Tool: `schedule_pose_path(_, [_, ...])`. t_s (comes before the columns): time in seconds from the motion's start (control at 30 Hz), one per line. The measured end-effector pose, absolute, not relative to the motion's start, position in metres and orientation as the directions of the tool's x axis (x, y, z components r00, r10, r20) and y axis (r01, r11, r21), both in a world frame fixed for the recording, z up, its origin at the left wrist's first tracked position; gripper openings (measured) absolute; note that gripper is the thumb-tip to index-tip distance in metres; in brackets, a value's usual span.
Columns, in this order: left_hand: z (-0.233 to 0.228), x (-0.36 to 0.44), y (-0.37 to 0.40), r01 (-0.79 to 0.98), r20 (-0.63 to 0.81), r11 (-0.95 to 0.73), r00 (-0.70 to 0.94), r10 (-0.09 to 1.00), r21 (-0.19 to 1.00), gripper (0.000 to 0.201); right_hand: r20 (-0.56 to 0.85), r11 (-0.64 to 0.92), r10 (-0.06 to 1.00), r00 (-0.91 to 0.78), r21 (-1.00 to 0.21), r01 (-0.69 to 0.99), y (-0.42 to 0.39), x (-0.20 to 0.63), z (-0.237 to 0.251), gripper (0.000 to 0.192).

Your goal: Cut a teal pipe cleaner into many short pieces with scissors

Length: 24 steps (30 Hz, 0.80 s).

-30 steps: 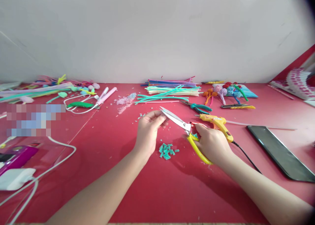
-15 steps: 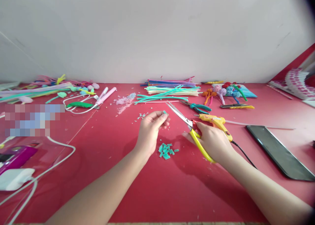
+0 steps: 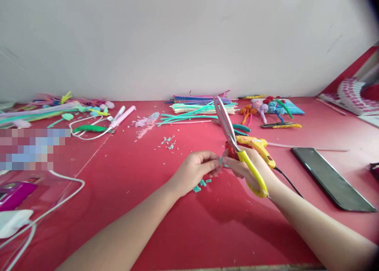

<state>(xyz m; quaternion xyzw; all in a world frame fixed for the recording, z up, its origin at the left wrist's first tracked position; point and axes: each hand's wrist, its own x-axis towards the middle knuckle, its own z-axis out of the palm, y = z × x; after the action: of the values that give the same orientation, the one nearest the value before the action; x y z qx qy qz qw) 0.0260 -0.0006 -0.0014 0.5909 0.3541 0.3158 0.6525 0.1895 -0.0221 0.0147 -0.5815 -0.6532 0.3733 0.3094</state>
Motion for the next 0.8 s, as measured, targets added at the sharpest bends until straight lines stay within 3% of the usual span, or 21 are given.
schedule_pose_path(0.43, [-0.004,0.024,-0.004,0.180,-0.135,0.043,0.538,0.832,0.983,0.014,-0.054,0.026,0.988,-0.142,-0.863,0.504,-0.024,0.189,0.007,0.009])
schedule_pose_path(0.57, [-0.004,0.025,-0.003,0.166,-0.109,0.027,0.511,0.853,0.986,0.013,-0.022,0.067,0.988,-0.152,-0.828,0.556,-0.023,0.190,0.003,0.015])
schedule_pose_path(0.63, [-0.004,0.025,0.000,0.082,-0.069,0.036,0.453,0.889,0.996,0.012,0.026,0.115,0.989,-0.144,-0.750,0.651,-0.022,0.192,0.001,0.020])
schedule_pose_path(0.8, [-0.004,0.018,0.013,-0.175,0.026,0.009,0.198,0.980,0.984,0.012,0.126,0.119,0.989,-0.076,-0.380,0.917,-0.019,0.194,-0.005,0.028])
